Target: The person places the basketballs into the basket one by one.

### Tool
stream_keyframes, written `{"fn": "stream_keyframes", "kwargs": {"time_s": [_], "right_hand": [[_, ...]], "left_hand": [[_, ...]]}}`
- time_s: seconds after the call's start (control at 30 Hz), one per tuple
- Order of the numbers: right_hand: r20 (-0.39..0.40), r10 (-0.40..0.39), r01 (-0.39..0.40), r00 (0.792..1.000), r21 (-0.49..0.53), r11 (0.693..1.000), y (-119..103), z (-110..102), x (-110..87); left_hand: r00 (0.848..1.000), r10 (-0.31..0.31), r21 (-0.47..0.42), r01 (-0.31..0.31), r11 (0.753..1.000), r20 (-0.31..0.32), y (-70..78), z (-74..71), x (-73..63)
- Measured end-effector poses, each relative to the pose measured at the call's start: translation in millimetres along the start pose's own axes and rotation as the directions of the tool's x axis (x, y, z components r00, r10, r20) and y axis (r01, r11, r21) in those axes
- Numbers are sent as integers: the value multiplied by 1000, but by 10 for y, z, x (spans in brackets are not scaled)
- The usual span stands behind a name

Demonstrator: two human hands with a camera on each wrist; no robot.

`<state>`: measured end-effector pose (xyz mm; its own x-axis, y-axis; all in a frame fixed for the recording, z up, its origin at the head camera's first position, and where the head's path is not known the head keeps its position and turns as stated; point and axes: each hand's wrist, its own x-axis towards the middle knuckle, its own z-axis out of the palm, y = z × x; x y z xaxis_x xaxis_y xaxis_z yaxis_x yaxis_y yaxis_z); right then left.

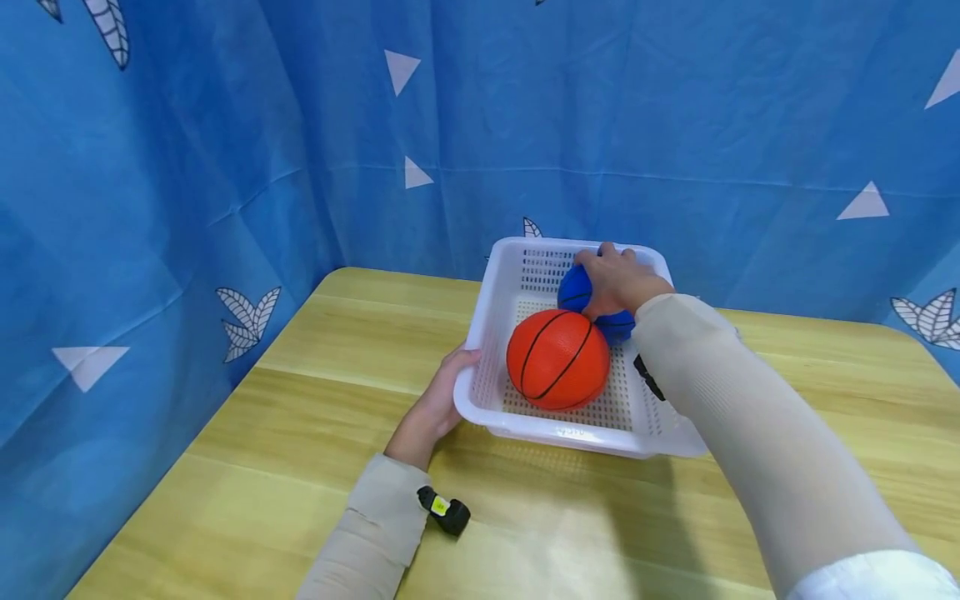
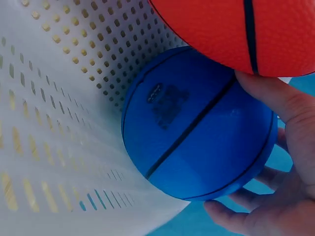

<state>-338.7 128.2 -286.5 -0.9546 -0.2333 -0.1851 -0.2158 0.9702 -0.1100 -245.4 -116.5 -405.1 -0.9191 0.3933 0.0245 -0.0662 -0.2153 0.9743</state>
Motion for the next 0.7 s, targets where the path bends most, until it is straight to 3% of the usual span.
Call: {"fn": "stream_keyframes", "kwargs": {"time_s": [0.27, 0.43, 0.57, 0.7], "right_hand": [[16, 2, -2, 1000, -50, 999, 62, -26, -85], [7, -13, 13, 1000, -28, 1000, 149, -59, -175], [7, -26, 26, 1000, -6, 1000, 241, -33, -239], [-43, -38, 40, 998, 29, 999, 400, 62, -323]], "left_hand": [[1000, -19, 4, 19, 1000, 7, -27, 14, 41], [1000, -28, -3, 28, 1000, -3, -58, -8, 59], [998, -39, -24, 38, 999, -39, -120, -79, 12], [996, -43, -52, 39, 998, -74, -163, -206, -24]]}}
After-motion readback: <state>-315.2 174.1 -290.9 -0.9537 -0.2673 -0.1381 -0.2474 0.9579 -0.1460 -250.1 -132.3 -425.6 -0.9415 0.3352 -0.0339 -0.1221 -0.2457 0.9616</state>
